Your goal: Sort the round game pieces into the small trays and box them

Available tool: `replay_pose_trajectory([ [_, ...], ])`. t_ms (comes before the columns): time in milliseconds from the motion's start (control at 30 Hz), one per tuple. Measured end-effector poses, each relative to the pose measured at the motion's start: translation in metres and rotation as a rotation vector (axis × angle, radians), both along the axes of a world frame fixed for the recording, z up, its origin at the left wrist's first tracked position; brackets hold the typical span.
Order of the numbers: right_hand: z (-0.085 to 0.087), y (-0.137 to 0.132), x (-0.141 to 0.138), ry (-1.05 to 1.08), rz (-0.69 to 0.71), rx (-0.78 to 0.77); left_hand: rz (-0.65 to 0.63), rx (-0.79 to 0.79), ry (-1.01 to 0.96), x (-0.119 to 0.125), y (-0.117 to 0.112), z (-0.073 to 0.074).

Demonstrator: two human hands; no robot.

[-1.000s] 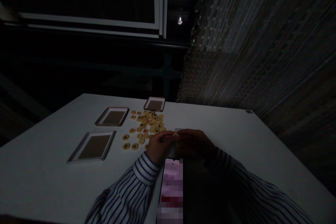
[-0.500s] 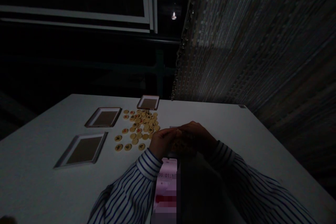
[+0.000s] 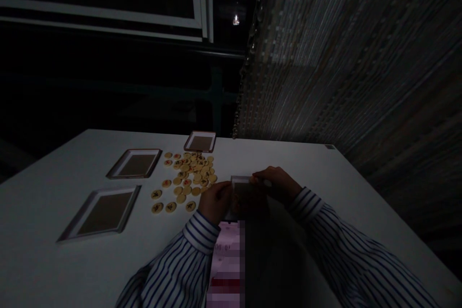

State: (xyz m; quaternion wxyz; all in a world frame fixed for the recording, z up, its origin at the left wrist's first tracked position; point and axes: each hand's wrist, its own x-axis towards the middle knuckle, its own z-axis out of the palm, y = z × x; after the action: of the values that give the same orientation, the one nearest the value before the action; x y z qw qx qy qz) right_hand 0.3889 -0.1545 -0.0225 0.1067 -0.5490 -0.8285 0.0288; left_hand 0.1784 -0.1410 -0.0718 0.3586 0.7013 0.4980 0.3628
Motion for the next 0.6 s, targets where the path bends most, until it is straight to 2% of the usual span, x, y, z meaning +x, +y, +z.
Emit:
replay_pose_trajectory([
  [167, -0.006, 0.008, -0.002, -0.208, -0.007, -0.108, -0.033, 0.095, 0.200, -0.001, -0.001, -0.017],
  [333, -0.012, 0.014, -0.010, -0.413, 0.001, -0.159, -0.051, 0.129, 0.268, 0.000, -0.002, -0.025],
  [600, -0.011, 0.017, -0.016, -0.487, 0.016, -0.219, -0.047, 0.177, 0.307, -0.002, 0.000, -0.032],
])
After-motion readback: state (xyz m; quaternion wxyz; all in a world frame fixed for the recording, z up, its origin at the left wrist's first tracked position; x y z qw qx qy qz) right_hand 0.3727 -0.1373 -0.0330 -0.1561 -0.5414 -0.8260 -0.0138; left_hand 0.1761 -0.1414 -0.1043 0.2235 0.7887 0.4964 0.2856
